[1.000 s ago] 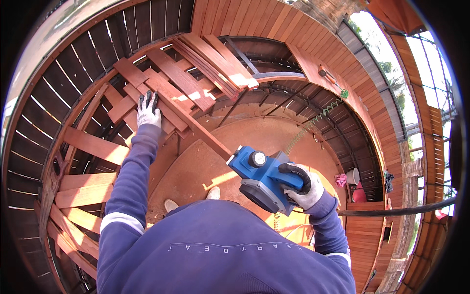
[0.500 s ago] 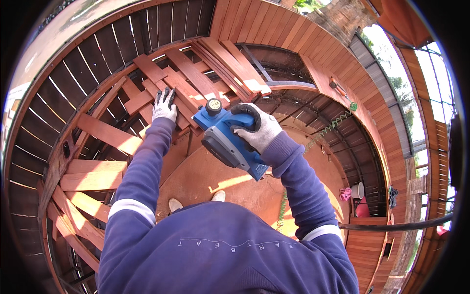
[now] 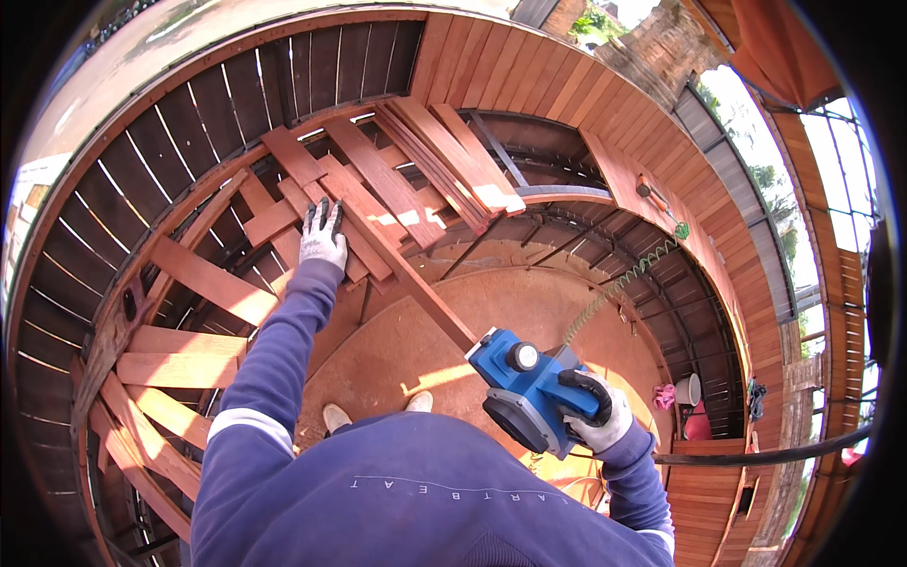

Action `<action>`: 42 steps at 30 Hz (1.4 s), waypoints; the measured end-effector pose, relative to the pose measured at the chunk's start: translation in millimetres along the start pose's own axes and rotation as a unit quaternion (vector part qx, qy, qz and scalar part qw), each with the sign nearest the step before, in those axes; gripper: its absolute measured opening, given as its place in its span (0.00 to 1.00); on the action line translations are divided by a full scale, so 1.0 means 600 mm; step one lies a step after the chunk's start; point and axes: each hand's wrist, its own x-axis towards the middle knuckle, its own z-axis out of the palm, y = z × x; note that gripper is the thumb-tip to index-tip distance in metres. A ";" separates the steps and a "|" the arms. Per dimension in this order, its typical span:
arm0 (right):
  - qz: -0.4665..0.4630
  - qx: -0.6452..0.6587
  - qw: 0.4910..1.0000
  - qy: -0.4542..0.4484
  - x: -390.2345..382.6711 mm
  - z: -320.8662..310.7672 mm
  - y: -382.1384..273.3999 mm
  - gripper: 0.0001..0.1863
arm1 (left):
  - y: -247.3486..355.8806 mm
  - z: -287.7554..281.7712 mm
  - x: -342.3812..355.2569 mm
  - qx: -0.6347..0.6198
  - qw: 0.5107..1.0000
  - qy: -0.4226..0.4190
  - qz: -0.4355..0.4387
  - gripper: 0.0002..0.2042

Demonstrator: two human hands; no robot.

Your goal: The person uses a nail gun to secure wooden planks onto a curved wooden structure. They then retrieve a power planer from a box and use it to smooth the edges of the installed planks.

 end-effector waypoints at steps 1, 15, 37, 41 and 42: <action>-0.004 0.008 1.000 0.001 0.008 0.003 -0.006 0.30 | 0.003 -0.003 -0.001 -0.001 1.000 0.002 0.002 0.31; -0.120 0.009 0.993 -0.012 0.281 0.102 -0.120 0.24 | -0.005 -0.006 0.014 0.007 1.000 0.004 -0.008 0.30; -0.041 -0.001 0.999 -0.007 0.097 0.035 -0.033 0.30 | -0.006 0.000 0.003 0.024 1.000 -0.002 0.004 0.30; -0.057 0.007 0.998 -0.006 0.197 0.075 -0.080 0.26 | -0.008 0.005 0.007 0.015 1.000 0.002 0.013 0.30; -0.095 0.029 0.995 -0.001 0.225 0.088 -0.080 0.26 | -0.008 0.005 0.009 0.013 1.000 -0.002 0.012 0.29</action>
